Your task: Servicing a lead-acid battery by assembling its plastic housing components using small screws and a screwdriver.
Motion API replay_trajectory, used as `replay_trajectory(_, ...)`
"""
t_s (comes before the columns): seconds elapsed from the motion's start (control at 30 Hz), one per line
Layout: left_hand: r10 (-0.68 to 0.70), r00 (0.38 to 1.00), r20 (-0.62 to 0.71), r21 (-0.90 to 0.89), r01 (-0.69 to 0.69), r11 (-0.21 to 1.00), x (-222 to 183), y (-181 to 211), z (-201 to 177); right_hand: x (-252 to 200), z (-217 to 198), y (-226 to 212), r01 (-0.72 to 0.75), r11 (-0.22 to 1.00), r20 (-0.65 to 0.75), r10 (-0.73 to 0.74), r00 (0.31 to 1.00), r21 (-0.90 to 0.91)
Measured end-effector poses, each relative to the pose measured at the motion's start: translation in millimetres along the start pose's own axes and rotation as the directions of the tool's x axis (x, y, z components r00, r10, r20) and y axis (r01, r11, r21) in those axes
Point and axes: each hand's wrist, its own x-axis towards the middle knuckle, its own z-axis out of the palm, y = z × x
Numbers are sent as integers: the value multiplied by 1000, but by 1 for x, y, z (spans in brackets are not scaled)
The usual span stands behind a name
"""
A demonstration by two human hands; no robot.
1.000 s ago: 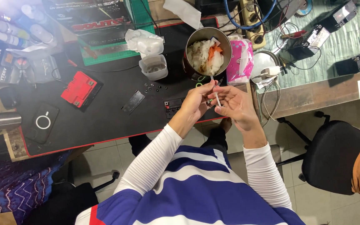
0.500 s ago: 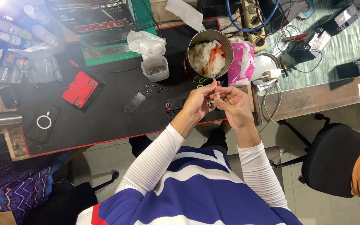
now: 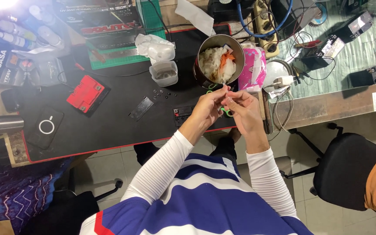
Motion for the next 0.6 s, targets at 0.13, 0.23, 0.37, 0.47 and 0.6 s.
replay_trajectory(0.13, 39, 998, 39, 35, -41, 999, -2, -2, -10, -22, 26, -31, 61, 992, 22, -59, 998, -109)
replay_trajectory(0.23, 36, 999, 19, 94, -38, 995, -10, 2, -25, -36, 44, -48, 166, 925, 114, -134, 984, -343)
replay_trajectory(0.37, 0, 1000, -9, 359, 3, 933, -50, 30, -53, -39, 56, -46, 477, 713, 275, -390, 879, -514)
replay_trajectory(0.47, 39, 997, -64, 638, 11, 770, -113, 67, -49, -34, 64, -47, 614, 429, 351, -546, 761, -663)
replay_trajectory(0.6, 413, 911, -2, 889, -187, 417, -159, 66, -58, -34, 70, -38, 683, 189, 482, -579, 658, -706)
